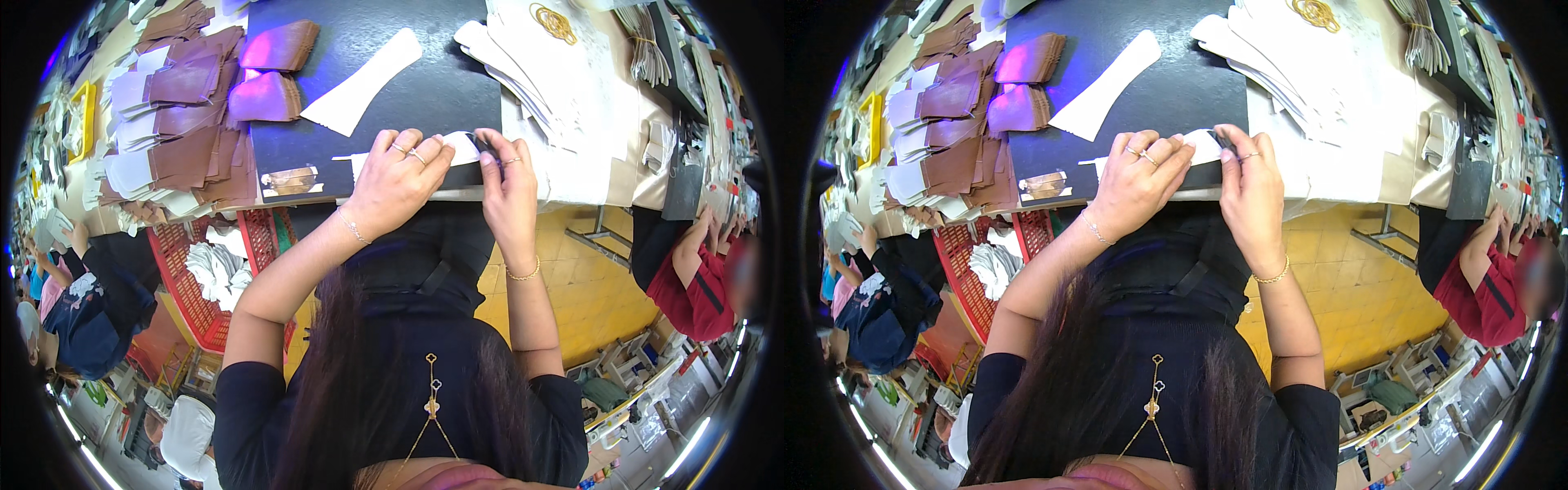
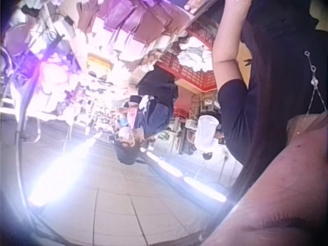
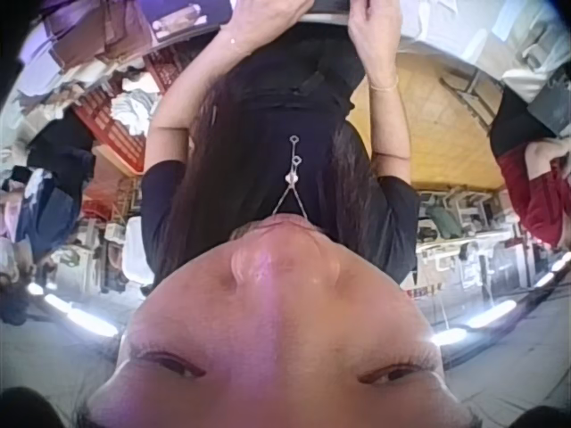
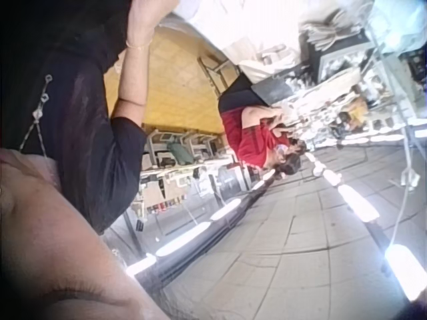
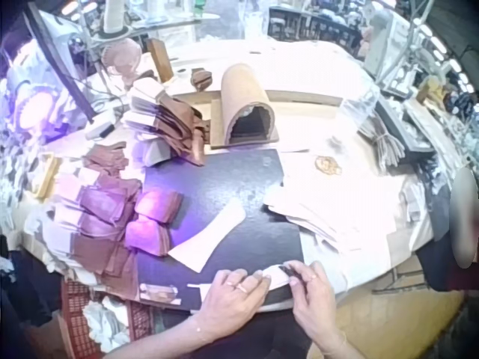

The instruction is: The person cuts white fabric pieces on a table using a small blade, repeatedly picking up pieces, aligning them, and trimming edges. The person places cut pieces aside and continues the process with additional fabric pieces.

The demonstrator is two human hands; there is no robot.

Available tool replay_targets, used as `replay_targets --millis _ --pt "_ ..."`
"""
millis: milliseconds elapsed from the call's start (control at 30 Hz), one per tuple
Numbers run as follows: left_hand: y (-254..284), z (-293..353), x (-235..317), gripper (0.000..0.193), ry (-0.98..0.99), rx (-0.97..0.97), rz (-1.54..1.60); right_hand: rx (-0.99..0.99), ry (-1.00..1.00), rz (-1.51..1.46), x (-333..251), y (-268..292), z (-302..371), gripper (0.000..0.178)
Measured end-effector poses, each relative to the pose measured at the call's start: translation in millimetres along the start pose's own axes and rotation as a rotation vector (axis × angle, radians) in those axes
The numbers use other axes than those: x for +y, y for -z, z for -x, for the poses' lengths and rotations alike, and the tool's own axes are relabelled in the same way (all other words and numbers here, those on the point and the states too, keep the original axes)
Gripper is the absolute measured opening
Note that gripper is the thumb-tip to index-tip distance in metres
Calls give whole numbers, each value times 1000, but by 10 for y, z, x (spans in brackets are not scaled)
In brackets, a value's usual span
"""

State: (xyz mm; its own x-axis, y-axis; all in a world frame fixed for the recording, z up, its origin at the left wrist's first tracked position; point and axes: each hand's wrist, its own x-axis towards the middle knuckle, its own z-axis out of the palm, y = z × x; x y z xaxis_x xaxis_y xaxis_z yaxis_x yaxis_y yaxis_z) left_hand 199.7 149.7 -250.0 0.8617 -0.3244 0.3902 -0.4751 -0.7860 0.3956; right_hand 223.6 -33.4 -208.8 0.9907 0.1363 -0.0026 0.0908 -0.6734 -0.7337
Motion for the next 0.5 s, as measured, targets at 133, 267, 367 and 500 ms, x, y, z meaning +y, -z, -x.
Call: replay_targets --millis 133,267,367,500 --pt "8 -27 7 32 -10 -3 -13 172 15 87 126 275 -95 27" --pt "82 -67 27 35 -9 -118 -20 172 -401 355 259 682 -253 19" --pt "126 -107 62 34 -10 -194 -27 85 -175 240 301 554 -168 32" --pt "141 -161 42 30 -93 -152 8 -60 -193 107 338 303 -59 37"
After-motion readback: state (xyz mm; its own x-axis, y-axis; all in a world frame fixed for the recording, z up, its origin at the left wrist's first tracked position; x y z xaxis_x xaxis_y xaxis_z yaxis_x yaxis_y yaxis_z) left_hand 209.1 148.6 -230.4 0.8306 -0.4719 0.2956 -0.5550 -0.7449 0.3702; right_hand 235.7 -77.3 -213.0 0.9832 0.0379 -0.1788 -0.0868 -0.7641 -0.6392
